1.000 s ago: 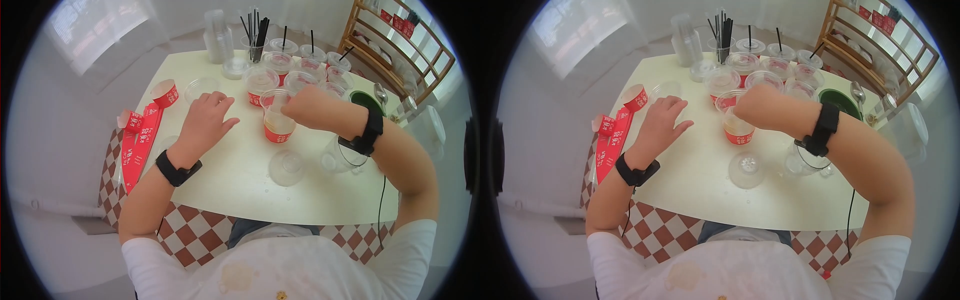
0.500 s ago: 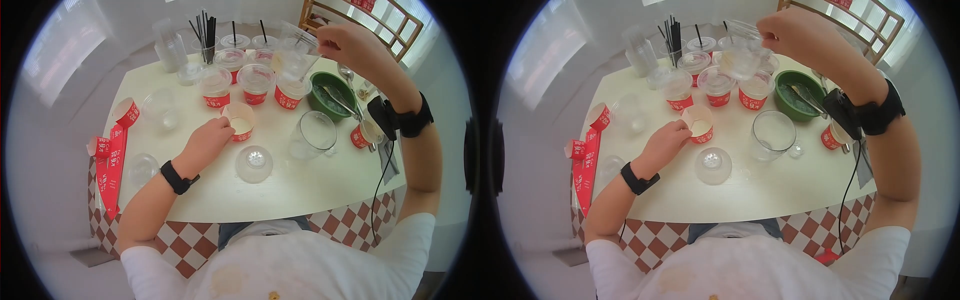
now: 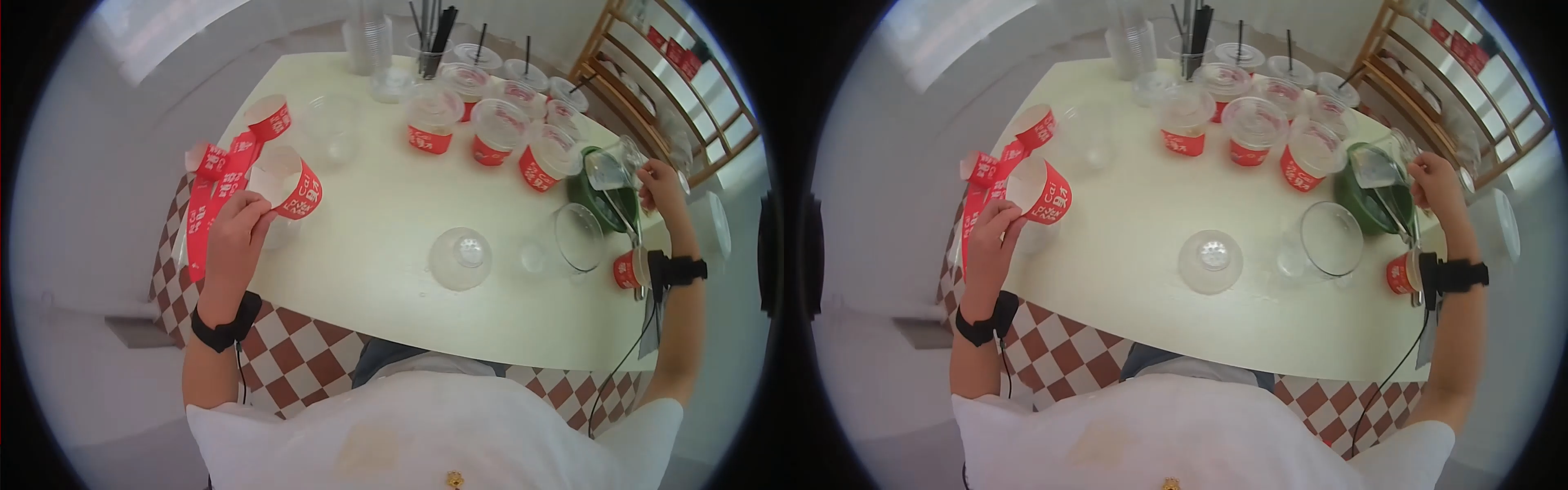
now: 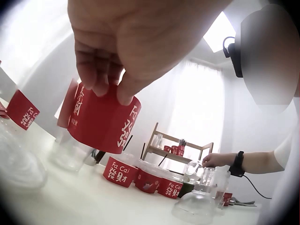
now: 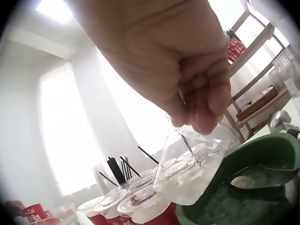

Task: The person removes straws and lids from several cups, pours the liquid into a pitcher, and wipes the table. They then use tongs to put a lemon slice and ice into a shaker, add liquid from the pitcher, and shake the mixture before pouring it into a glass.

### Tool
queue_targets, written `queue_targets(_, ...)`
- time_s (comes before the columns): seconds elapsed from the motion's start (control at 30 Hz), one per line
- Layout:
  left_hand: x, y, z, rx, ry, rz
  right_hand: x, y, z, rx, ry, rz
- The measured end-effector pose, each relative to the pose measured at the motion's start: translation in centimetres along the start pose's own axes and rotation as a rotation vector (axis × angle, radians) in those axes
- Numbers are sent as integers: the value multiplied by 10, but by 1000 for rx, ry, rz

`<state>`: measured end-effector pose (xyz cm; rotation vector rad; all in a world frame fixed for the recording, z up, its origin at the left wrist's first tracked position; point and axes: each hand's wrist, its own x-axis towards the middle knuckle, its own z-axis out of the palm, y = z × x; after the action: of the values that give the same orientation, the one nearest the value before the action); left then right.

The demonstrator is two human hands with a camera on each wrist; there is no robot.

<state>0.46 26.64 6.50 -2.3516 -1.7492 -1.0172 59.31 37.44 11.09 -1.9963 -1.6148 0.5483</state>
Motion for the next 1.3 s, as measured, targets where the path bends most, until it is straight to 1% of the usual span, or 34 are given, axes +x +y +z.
queue_targets(0.1, -11, -21, -13, 65, 13, -54, 12, 24, 4, 69, -33, 46)
queue_targets(0.27, -22, -32, -17, 131, -6, -65, 2, 26, 10, 308, -23, 176)
queue_targets(0.4, -23, -38, -16, 141, 27, -51, 0, 32, 10, 504, -102, 216)
queue_targets(0.5, -11, -44, -13, 112, 79, -22, 7, 42, 9, 636, -132, 256)
queue_targets(0.6, 14, -52, -10, 111, 75, -82, 6, 41, 7, 716, -154, 298)
queue_targets(0.77, 46, -82, 10, 168, 27, -33, -3, 28, -1, 793, -161, 307)
queue_targets(0.8, 50, -88, 13, 177, 24, -25, -4, 27, -4, 749, -155, 268)
queue_targets(0.87, 60, -97, 13, 246, 93, -3, -8, 20, -8, 659, -142, 194)
queue_targets(0.9, 64, -102, 13, 281, 127, 6, -11, 14, -10, 556, -71, 182)
queue_targets(0.97, 80, -104, 11, 162, 166, -69, -21, -20, -13, 347, 62, 157)
queue_targets(1.0, 88, -107, 10, 104, 183, -109, -19, -27, -18, 262, 93, 94)
queue_targets(1.1, 117, -124, 22, 199, 183, -16, -4, -53, -23, 44, 190, -113)
queue_targets(1.17, 132, -127, 29, 300, 141, -16, -9, -100, -9, -22, 211, -221)
queue_targets(1.23, 142, -131, 37, 377, 87, -25, -18, -152, 19, -28, 223, -351)
queue_targets(1.3, 148, -140, 45, 434, 20, -43, -29, -198, 48, -213, 214, -528)
